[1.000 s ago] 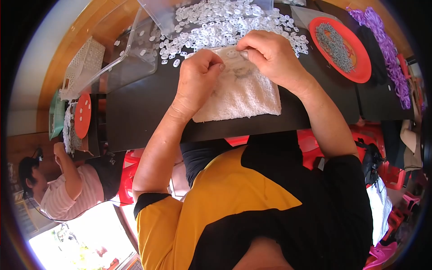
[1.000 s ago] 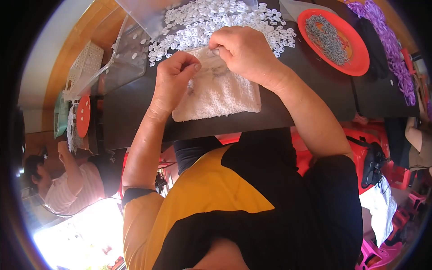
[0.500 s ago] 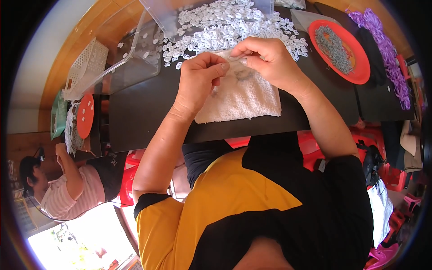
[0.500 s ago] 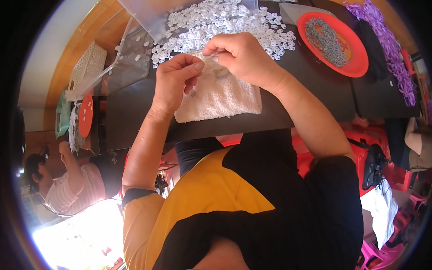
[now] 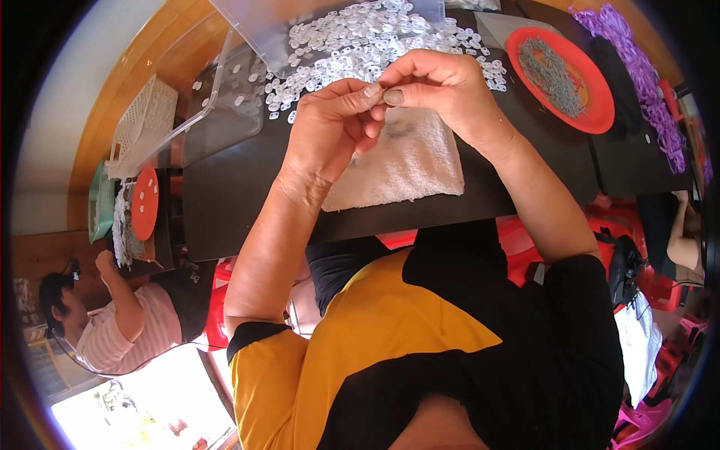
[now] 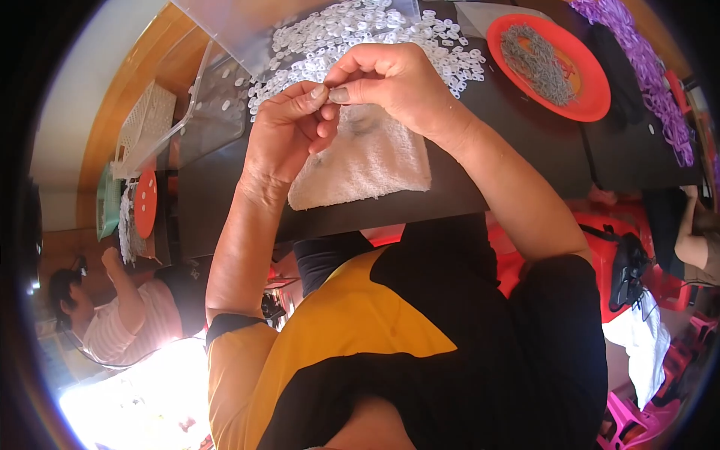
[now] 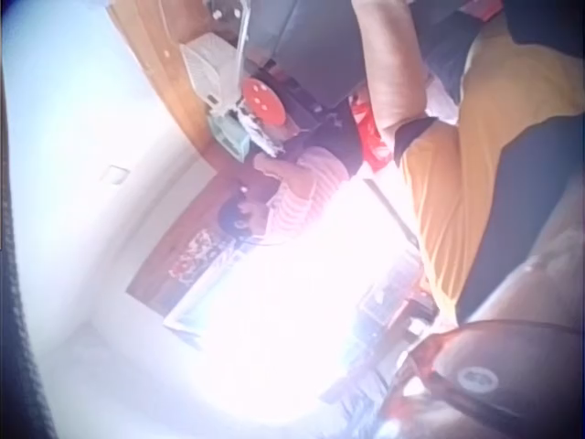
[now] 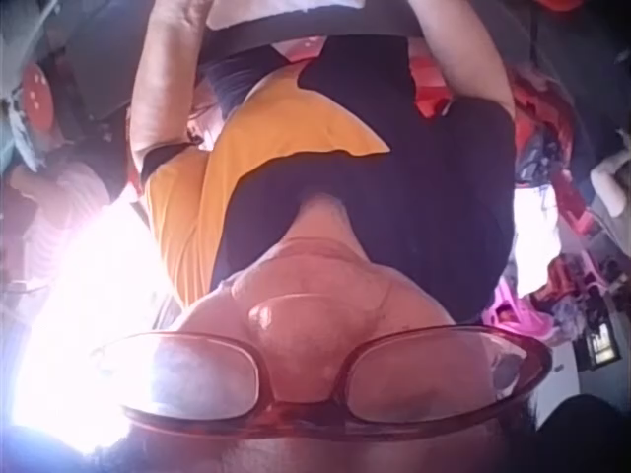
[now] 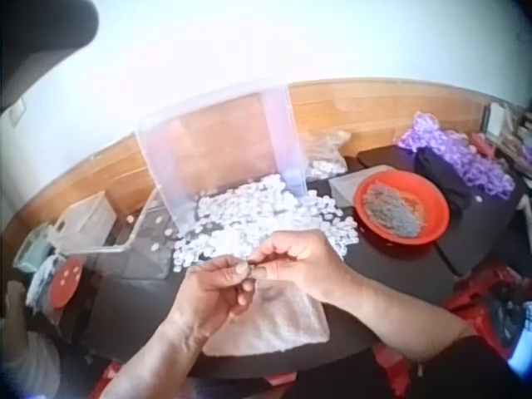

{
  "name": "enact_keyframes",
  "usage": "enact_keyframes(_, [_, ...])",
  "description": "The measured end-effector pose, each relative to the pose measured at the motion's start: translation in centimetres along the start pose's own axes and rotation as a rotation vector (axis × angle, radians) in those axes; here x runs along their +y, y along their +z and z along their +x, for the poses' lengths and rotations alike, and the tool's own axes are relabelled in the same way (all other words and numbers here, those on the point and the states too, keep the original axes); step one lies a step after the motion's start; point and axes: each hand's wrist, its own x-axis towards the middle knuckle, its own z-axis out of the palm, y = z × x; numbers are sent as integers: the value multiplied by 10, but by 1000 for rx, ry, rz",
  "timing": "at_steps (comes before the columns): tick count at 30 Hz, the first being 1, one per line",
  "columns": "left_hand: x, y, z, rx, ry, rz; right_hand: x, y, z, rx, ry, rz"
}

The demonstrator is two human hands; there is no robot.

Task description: Assembling small white plastic rings with tiny grey components at a manufacturing workstation.

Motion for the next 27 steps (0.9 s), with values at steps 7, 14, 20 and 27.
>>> enact_keyframes(7, [6, 5, 9, 3, -22, 79, 3, -6, 1, 63, -155, -283])
enact_keyframes(14, [-29, -13, 35, 162, 599, 1339, 9, -18, 8, 187, 0, -144])
enact_keyframes(20, [-35, -17, 44, 172, 627, 1587, 11, -14, 8, 155, 69, -139])
enact_keyframes(27, [-6, 1, 12, 238, 136, 275, 17, -9, 7, 200, 55, -121])
